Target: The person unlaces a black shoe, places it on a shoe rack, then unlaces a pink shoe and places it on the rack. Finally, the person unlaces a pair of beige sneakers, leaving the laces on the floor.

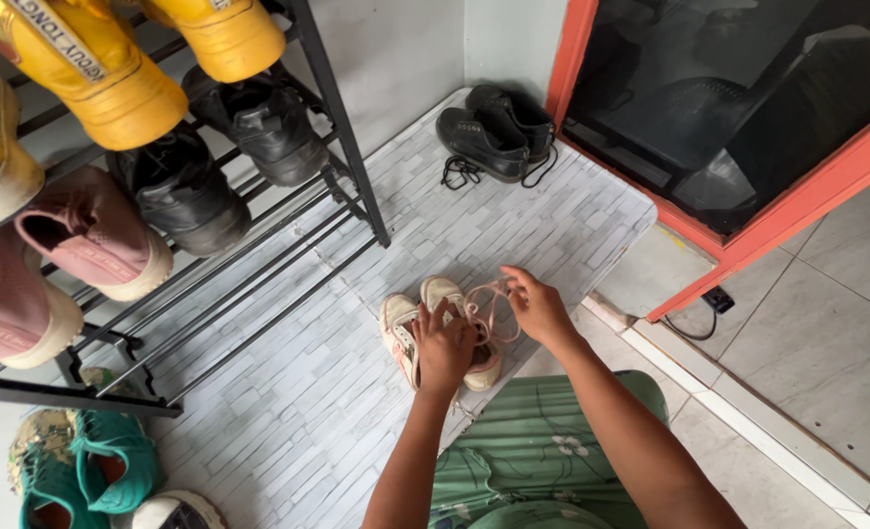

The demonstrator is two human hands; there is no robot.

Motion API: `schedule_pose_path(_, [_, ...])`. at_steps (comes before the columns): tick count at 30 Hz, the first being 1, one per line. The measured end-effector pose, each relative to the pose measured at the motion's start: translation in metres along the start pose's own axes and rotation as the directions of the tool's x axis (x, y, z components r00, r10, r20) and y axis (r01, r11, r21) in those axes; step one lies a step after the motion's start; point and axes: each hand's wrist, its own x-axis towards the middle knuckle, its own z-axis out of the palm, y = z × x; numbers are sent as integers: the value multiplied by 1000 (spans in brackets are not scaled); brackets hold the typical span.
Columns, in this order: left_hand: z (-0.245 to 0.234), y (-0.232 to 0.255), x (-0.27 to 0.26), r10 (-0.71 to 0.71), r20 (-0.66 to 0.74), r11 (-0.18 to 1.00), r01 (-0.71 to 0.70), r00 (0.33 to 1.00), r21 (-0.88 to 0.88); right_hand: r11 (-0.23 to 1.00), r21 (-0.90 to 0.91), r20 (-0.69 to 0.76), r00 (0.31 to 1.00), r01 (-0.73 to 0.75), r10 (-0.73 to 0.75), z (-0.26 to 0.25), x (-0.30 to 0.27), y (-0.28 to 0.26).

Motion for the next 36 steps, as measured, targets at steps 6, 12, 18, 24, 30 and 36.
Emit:
schedule_pose_path(6, [-11, 5, 8, -23, -18, 996, 22, 1000, -89, 983, -32, 52, 983, 180, -179, 1, -4, 3])
schedule_pose_path(12, [-21, 16, 14, -44, 53, 997, 47, 998, -68, 976, 195, 138, 982, 99, -128, 11, -13, -9])
schedule_pose_path(18, [-21, 16, 11, -15, 126, 997, 24, 992, -70, 972, 160, 107, 976, 171, -190, 27, -14, -3])
schedule_pose_path(24, [-21, 0, 13, -112, -21, 984, 108, 993, -140, 999, 31, 125, 992, -25, 21, 31, -1, 23])
schedule_pose_path(30, [-34, -17, 12, -444, 101, 813, 448, 890, -373, 928, 372, 24, 1000, -17, 8, 17, 8, 33])
schedule_pose_path(36, [-38, -14, 15, -353, -4, 856, 322, 935, -405, 948, 294, 111, 990, -120, 90, 0, 11, 9])
